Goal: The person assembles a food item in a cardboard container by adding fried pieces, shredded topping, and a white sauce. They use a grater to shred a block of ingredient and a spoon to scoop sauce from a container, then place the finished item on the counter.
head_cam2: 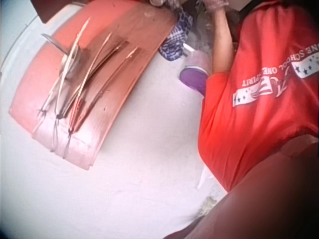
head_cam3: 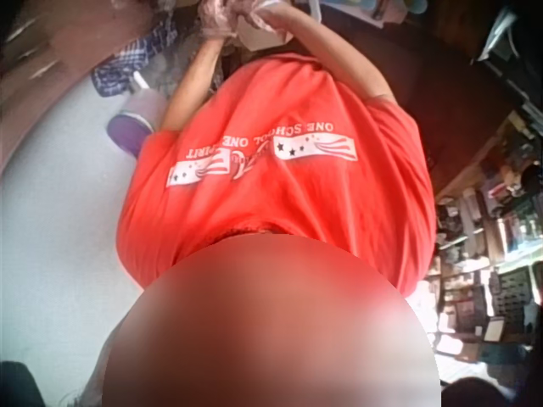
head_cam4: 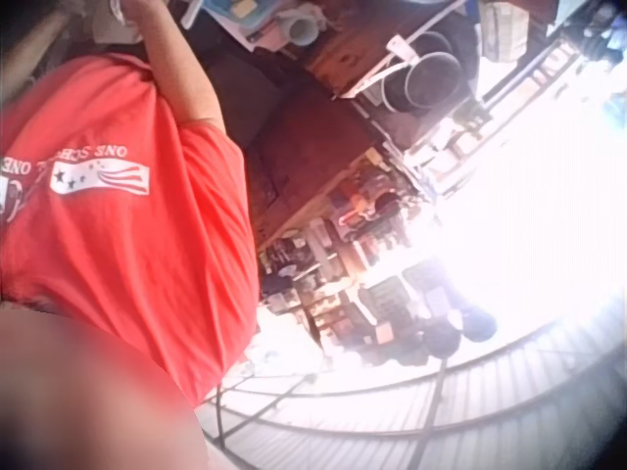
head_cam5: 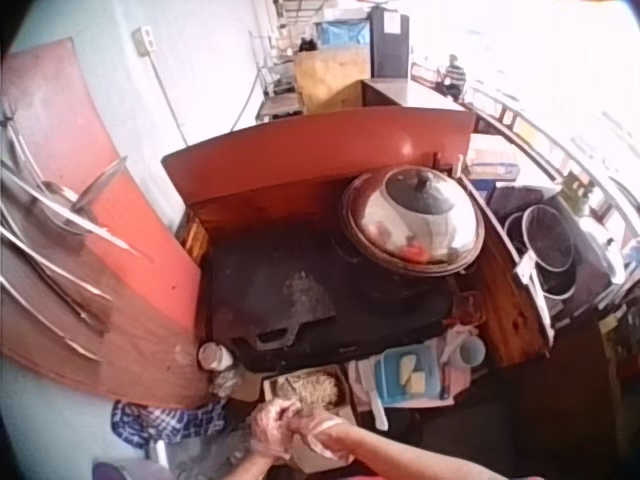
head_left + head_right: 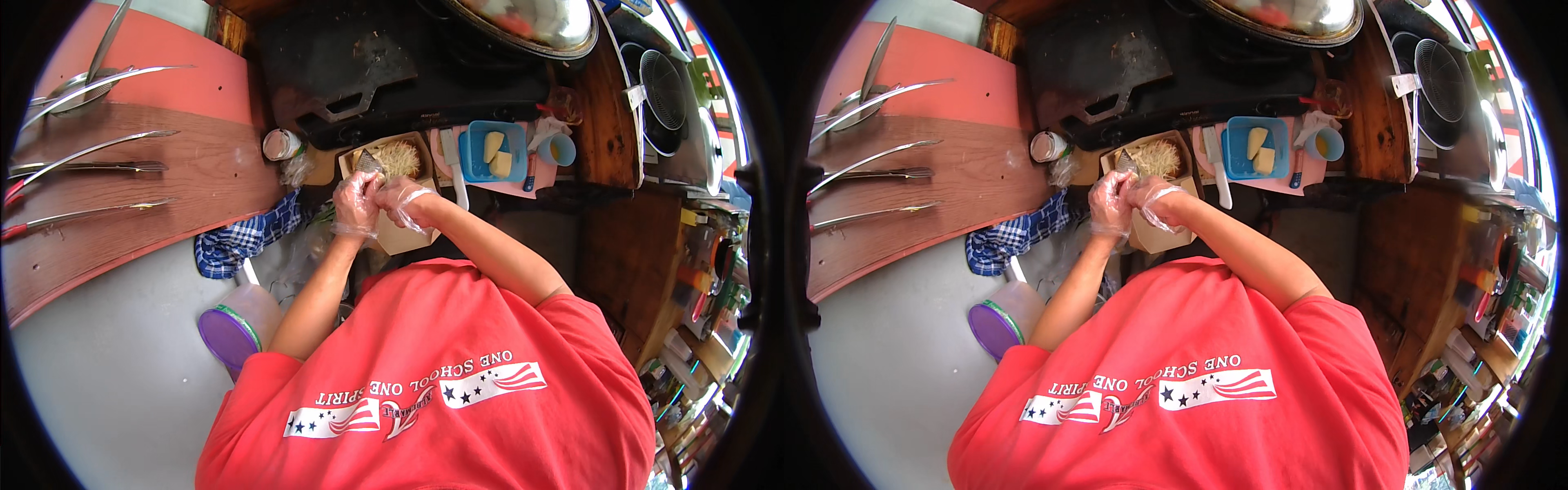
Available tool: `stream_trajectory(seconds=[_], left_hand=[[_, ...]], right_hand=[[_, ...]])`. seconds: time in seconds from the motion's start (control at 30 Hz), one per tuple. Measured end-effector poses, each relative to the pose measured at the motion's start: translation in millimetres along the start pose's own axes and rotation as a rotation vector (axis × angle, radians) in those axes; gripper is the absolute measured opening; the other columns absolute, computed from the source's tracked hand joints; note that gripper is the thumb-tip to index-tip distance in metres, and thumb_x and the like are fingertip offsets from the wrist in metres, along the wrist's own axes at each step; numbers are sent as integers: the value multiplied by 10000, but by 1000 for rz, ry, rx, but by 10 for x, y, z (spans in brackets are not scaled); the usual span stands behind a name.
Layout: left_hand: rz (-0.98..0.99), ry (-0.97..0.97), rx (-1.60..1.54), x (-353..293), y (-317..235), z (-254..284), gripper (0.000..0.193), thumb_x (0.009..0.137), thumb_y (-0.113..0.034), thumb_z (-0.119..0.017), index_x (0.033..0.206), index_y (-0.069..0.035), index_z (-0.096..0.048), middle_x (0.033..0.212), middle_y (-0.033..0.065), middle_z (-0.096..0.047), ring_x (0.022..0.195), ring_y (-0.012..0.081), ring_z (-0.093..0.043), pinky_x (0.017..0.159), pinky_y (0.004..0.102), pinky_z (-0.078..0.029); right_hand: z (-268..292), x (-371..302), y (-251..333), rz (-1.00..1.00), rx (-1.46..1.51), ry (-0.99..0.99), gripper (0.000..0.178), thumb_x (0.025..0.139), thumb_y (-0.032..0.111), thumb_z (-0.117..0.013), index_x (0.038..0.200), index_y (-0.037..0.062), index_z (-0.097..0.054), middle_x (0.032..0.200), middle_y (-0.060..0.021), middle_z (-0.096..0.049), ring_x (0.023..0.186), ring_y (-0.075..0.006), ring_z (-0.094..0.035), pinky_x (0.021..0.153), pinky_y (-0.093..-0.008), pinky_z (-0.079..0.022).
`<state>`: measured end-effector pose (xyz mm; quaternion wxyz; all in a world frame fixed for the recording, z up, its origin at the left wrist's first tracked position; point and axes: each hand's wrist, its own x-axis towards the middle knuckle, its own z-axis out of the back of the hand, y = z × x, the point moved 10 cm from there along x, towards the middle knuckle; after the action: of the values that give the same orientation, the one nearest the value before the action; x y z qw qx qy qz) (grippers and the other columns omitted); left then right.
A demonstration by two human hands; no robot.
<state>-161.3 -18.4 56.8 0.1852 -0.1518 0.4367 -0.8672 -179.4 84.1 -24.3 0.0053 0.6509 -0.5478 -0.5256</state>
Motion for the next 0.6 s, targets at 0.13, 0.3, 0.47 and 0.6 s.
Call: stream_trajectory(seconds=[0.13, 0.3, 0.47, 0.6], left_hand=[[-5, -95, 15, 101, 151, 48, 97, 900, -121, -724, 931, -29, -721, 844, 202, -708, 795, 402, -690, 727, 448, -537], [-29, -176, 139, 199, 368, 14, 88, 892, -112, -725, 914, -29, -710, 856, 197, -707, 806, 410, -684, 729, 445, -535], [47, -156, 211, 301, 512, -38, 123, 907, -145, -731, 900, -26, -701, 852, 200, -704, 789, 405, -674, 714, 443, -527], [152, -87, 15, 154, 470, -19, 162, 919, -164, -761, 903, -13, -705, 800, 140, -696, 712, 270, -647, 683, 394, -510]], right_hand=[[-406, -244, 528, 764, -1224, 1, 107, 719, 71, -704, 811, 48, -656, 768, -156, -661, 761, -366, -667, 679, -427, -545], [-401, -197, 432, 810, -1327, 7, 108, 712, 43, -686, 818, 57, -666, 818, -165, -676, 890, -397, -678, 798, -464, -548], [-174, 16, 257, 622, -925, -2, 114, 726, 44, -697, 834, 53, -660, 762, -138, -645, 792, -352, -674, 711, -438, -546], [-293, -194, 529, 957, -984, -44, 76, 784, 66, -695, 818, 39, -632, 652, -69, -547, 555, -231, -573, 498, -375, -442]])
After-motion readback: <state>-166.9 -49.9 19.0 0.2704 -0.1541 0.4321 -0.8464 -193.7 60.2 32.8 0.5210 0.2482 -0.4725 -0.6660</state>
